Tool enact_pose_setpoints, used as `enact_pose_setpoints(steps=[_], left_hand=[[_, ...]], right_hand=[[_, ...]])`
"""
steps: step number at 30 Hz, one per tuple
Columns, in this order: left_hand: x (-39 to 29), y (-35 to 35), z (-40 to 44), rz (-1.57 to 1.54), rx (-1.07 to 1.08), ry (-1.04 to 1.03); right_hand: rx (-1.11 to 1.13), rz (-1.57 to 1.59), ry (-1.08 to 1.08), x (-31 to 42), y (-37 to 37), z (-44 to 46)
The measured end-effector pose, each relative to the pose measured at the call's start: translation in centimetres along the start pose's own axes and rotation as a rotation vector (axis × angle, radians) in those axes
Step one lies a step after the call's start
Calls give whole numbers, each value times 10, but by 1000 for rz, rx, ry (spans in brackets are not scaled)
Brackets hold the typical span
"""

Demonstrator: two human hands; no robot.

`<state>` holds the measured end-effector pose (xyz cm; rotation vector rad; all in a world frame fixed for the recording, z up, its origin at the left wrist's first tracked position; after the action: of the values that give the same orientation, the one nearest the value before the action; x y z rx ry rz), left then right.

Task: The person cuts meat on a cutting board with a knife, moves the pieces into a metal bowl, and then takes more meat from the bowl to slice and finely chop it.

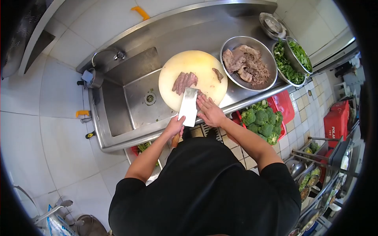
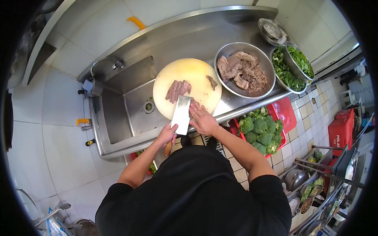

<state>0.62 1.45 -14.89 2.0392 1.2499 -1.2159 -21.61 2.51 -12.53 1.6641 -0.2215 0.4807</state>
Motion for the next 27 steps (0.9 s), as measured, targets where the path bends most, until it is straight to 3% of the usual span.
enact_pose_setpoints(steps=[13, 27], left_hand=[[5, 12, -4, -1, 25, 14], [0, -10, 2, -5, 18, -5]], right_hand=[[-120, -51, -53, 9, -7, -1], [-46, -17, -26, -3, -1, -3]])
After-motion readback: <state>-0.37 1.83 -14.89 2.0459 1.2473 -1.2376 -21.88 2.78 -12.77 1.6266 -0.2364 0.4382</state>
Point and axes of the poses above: each hand's wrist, its own z-axis towards the middle knuckle, its own y-axis out of the back of the hand, x = y × z, the point moved 5 cm from there along z, towards the middle knuckle, and after that the axes turned 15 degrees about -y, right-handed, at the moved point
